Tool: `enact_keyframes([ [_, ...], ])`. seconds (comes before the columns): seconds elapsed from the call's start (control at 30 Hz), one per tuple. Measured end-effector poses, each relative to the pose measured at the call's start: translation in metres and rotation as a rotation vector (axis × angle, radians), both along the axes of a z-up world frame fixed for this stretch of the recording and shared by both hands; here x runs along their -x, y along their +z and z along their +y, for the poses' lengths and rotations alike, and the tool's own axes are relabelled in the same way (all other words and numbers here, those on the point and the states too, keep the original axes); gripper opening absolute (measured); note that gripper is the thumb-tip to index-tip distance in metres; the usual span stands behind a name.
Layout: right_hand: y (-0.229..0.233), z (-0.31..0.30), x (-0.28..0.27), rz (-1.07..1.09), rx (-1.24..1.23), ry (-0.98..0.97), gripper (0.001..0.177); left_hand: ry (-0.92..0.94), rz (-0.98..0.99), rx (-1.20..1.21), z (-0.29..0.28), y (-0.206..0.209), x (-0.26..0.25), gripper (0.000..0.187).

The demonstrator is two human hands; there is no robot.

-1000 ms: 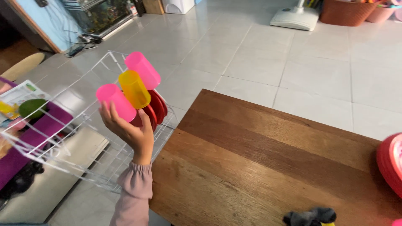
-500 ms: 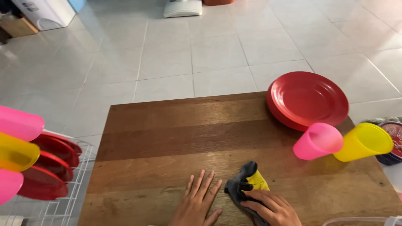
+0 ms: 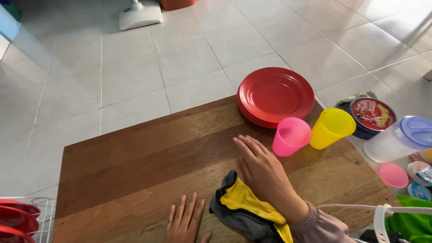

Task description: Drying plastic cups and plates with a cloth and organizing them

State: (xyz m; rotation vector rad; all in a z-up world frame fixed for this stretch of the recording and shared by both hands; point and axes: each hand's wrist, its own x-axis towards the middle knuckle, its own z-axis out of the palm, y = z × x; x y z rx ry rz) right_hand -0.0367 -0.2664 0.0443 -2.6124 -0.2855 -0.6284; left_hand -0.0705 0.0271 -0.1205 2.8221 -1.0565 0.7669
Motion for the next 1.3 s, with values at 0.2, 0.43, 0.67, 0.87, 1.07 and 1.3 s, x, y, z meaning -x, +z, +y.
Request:
enact_keyframes([
  [0.2,-0.079,-0.04,-0.093,0.045,0.465,-0.383,0.058,-0.045,-0.14,0.161,-0.009,-0.007,-0.007,0.082],
  [0.43,-0.114,-0.067,-0.122,0.102,0.474,-0.574,0.056,-0.016,-0.335,0.213,-0.004,-0.065,-0.02,0.036],
  [0.67,-0.1,-0.064,-0.119,-0.037,0.476,-0.558,0.043,0.003,-0.235,0.162,0.001,-0.071,-0.018,0.04],
  [0.87,-0.051,-0.044,-0.098,-0.171,0.402,-0.488,0.033,0.091,0.514,0.065,0.026,-0.048,-0.024,0.067],
  [1.07,0.005,-0.007,-0.048,-0.136,0.195,-0.219,0.042,0.148,0.816,1.003,-0.016,0.096,-0.015,0.04],
  [1.3,0.035,0.045,0.024,-0.194,0.182,0.206,0.036,-0.13,1.5,1.968,-0.03,0.134,-0.055,0.08],
])
